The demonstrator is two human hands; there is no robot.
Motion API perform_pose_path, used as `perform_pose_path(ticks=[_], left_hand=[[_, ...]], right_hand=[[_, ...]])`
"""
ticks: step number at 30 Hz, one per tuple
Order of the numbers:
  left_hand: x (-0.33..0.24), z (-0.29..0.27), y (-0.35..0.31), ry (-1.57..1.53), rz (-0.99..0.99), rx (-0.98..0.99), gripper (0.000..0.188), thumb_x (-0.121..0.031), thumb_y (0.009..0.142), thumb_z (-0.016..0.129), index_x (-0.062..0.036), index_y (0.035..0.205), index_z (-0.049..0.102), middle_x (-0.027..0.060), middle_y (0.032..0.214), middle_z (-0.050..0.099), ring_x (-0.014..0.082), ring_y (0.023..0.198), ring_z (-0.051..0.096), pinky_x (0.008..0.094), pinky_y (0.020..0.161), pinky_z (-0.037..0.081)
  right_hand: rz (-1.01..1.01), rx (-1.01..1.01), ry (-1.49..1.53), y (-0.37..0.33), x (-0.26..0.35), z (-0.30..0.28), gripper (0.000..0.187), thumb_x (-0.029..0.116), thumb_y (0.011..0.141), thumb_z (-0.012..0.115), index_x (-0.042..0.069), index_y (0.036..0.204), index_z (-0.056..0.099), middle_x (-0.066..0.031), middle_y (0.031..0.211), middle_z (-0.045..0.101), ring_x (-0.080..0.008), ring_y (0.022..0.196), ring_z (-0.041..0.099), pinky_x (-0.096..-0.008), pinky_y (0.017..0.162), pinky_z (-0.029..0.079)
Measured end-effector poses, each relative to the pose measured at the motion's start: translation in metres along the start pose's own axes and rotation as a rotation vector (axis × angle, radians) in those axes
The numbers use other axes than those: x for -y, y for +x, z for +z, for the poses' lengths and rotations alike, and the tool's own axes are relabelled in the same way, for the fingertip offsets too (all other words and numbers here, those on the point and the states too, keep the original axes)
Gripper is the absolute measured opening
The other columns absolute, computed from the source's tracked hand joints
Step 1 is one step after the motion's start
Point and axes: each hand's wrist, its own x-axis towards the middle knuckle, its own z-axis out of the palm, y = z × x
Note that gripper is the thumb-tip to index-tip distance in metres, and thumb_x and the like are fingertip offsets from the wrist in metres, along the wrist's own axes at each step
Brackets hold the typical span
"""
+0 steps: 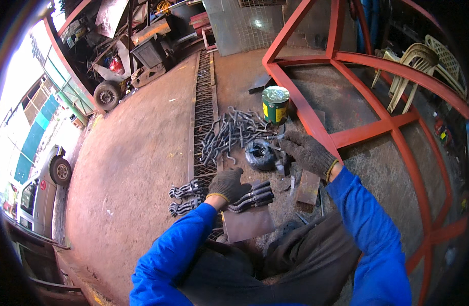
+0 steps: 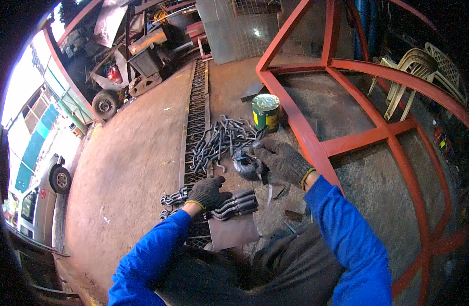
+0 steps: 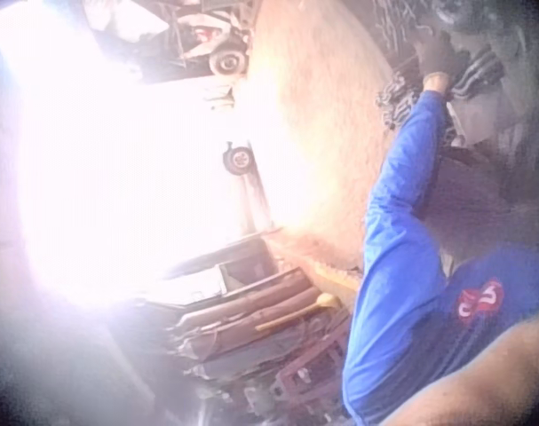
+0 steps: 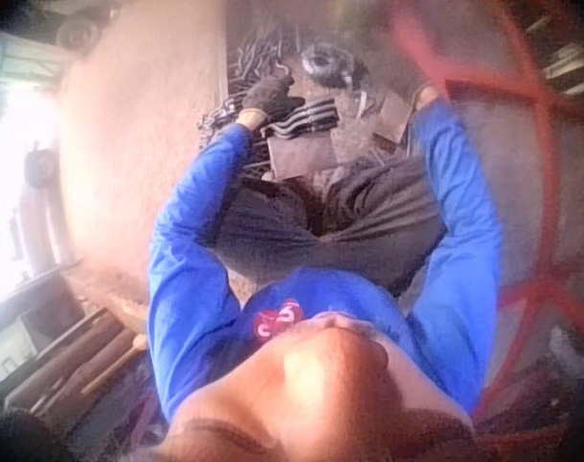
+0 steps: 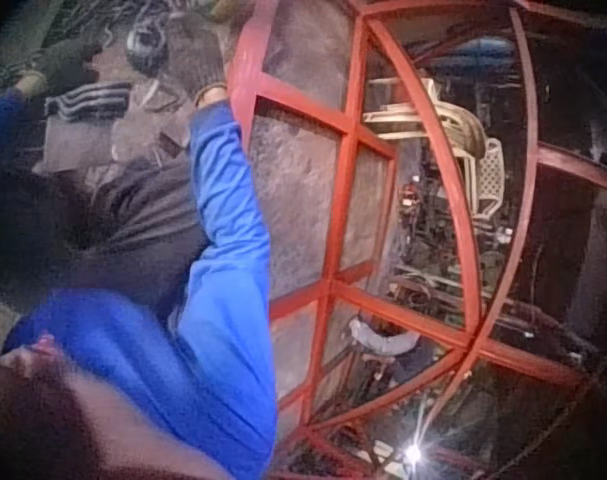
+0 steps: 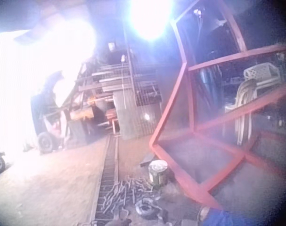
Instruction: The person sits on the floor and bundles several curved metal rods together using a black strap. They wrap the strap around the rods, pull it tight, and secure it to hold the bundle in place.
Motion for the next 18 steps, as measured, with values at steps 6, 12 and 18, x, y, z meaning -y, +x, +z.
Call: perform_pose_path(ticks=[6,12,18], left_hand=[[0.004,0.045,-0.003,0.237,0.098,0.103,0.107,-0.053,0.054,0.088,-0.0045,0.137,0.041,0.0234,0.126,0.056,0.0407,0.115,0.056,0.0507,0.093,0.048],[0.004,0.082,0.019,0.158,0.128,0.054,0.112,-0.051,0.046,0.092,-0.0027,0.134,0.041,0.02,0.129,0.054,0.0403,0.119,0.053,0.0501,0.097,0.046],[0.0,0.104,0.018,0.096,0.129,0.094,0.097,-0.054,0.055,0.087,-0.0069,0.132,0.05,0.0182,0.131,0.055,0.0377,0.117,0.055,0.0484,0.095,0.047]], right_hand=[[0.541,0.111,0.133,-0.005,-0.03,0.037,0.037,0.036,0.09,0.062,0.002,0.104,0.067,-0.0182,0.091,0.069,-0.0285,0.088,0.067,-0.0404,0.08,0.05],[0.703,0.241,0.2,-0.045,-0.058,0.081,0.025,0.026,0.085,0.067,0.004,0.099,0.068,-0.0168,0.093,0.069,-0.0285,0.09,0.066,-0.0395,0.08,0.051],[0.676,0.266,0.134,-0.057,-0.054,0.098,0.029,0.017,0.081,0.066,0.004,0.107,0.066,-0.0157,0.098,0.068,-0.0269,0.093,0.065,-0.038,0.083,0.051]])
